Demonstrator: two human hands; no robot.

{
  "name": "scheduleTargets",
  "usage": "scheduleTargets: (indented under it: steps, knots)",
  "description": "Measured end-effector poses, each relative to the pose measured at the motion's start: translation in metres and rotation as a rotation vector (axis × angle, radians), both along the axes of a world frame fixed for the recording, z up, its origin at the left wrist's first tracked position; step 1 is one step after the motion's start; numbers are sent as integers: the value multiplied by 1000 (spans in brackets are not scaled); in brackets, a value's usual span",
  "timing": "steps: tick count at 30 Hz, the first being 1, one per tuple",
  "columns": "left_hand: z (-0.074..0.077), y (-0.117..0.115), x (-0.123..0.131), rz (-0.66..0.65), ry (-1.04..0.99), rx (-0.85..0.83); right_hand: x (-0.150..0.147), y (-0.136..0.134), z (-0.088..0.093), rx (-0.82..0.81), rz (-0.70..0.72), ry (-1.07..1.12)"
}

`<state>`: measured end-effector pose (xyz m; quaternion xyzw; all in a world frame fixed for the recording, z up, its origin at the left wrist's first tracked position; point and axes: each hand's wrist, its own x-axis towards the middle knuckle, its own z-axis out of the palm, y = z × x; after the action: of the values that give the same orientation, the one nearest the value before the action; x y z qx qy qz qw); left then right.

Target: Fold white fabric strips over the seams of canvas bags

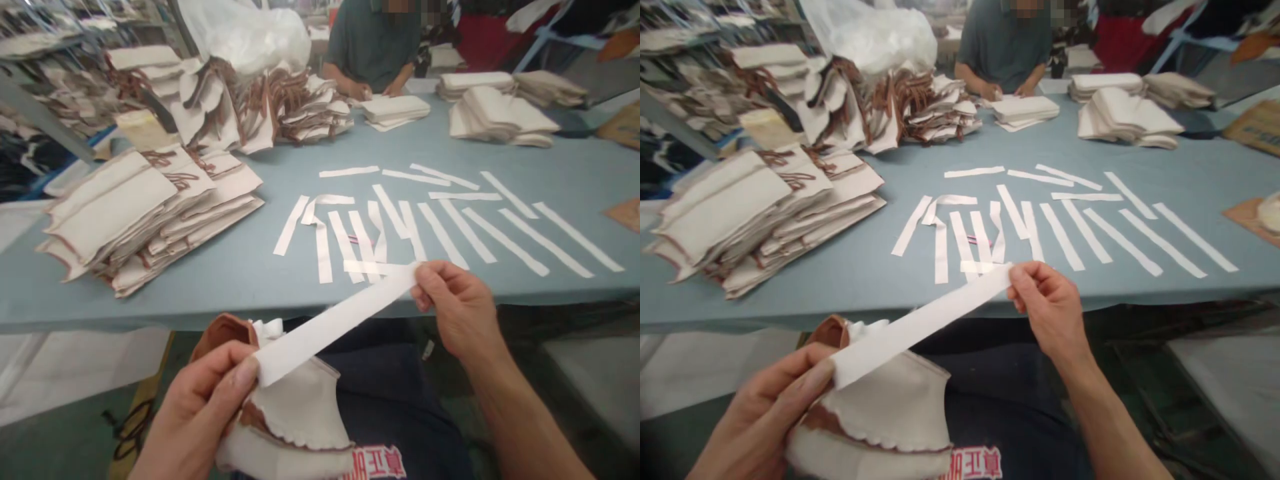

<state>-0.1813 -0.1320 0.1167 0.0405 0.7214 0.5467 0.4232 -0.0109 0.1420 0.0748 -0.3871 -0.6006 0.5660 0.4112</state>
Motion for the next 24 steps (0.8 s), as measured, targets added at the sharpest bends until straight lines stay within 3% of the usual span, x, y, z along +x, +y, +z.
scheduleTargets:
  steps: [3,8,11,13,15,19,21,24]
  knots:
    - [5,12,-1,-138,-46,15,30,0,-11,6,-31,-138]
    - [-3,26,-10,-502,-50,70,76,-6,-28,32,-13,-331]
    - [-1,38,-11,-626,-62,105,89,-14,-23,110,-5,-383]
    - [5,46,-9,-684,-57,157,84,-25,-10,209,18,-294]
    - [14,54,-4,-740,17,184,68,-37,7,263,186,-125]
    - [29,59,5,-808,198,180,19,-54,29,182,715,159]
    - [30,56,9,-770,249,187,0,-56,29,105,863,164]
    - [22,49,9,-614,290,170,-13,-54,24,-70,955,118]
